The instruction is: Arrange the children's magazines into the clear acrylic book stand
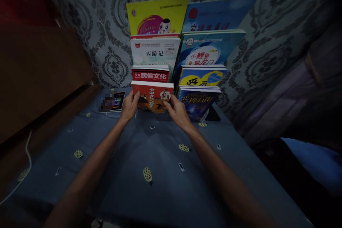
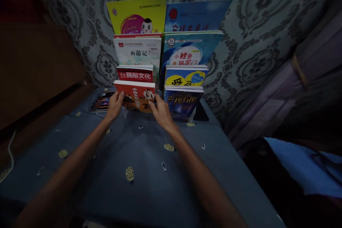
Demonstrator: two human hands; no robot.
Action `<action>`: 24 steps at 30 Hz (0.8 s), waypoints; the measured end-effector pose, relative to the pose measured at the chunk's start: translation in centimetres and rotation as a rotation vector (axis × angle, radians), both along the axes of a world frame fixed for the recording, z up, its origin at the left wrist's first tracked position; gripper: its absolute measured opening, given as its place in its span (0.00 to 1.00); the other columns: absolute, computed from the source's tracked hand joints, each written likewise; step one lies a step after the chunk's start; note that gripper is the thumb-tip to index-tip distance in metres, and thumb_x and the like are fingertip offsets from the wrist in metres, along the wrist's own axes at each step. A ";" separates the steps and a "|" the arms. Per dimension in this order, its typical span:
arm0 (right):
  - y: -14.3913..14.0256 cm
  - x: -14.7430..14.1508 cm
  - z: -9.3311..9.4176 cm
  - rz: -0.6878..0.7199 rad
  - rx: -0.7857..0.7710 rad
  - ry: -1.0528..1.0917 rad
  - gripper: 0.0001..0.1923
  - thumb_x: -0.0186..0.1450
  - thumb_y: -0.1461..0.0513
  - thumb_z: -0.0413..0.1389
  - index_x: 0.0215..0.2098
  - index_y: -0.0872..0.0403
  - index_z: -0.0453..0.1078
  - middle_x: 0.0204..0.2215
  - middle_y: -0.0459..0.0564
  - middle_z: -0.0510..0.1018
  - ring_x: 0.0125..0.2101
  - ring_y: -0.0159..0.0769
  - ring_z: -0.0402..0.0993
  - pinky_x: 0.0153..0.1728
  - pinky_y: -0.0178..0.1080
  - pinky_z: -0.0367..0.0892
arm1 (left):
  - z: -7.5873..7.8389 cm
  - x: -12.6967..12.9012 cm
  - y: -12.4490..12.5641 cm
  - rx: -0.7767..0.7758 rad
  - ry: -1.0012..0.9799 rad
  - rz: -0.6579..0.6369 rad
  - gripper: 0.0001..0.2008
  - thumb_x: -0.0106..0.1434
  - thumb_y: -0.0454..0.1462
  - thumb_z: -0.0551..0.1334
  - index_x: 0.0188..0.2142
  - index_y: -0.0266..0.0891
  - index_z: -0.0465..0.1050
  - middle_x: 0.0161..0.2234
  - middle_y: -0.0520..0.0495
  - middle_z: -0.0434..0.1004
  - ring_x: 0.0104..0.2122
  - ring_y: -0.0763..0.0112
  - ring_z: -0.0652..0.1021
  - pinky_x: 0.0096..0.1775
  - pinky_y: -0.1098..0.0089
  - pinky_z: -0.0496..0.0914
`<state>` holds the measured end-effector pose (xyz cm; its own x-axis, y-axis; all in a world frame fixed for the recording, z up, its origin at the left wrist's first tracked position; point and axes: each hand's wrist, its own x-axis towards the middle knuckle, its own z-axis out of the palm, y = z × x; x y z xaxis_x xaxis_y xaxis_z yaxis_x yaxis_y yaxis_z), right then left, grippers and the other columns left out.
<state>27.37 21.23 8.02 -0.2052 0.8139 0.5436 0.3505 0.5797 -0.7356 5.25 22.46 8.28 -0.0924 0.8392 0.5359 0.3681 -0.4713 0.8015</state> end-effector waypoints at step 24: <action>1.8 -2.4 -6.7 -0.296 0.075 -0.187 0.28 0.71 0.58 0.41 0.67 0.57 0.56 0.54 0.66 0.72 0.55 0.56 0.69 0.55 0.60 0.67 | -2.6 -1.2 0.6 0.074 0.353 0.378 0.11 0.70 0.39 0.55 0.49 0.39 0.69 0.38 0.45 0.79 0.38 0.62 0.78 0.40 0.67 0.68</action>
<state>24.99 23.03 1.36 -0.0684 0.8122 0.5794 0.6357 0.4831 -0.6021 4.06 23.09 5.68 -0.1847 0.7412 0.6454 0.7649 -0.3039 0.5679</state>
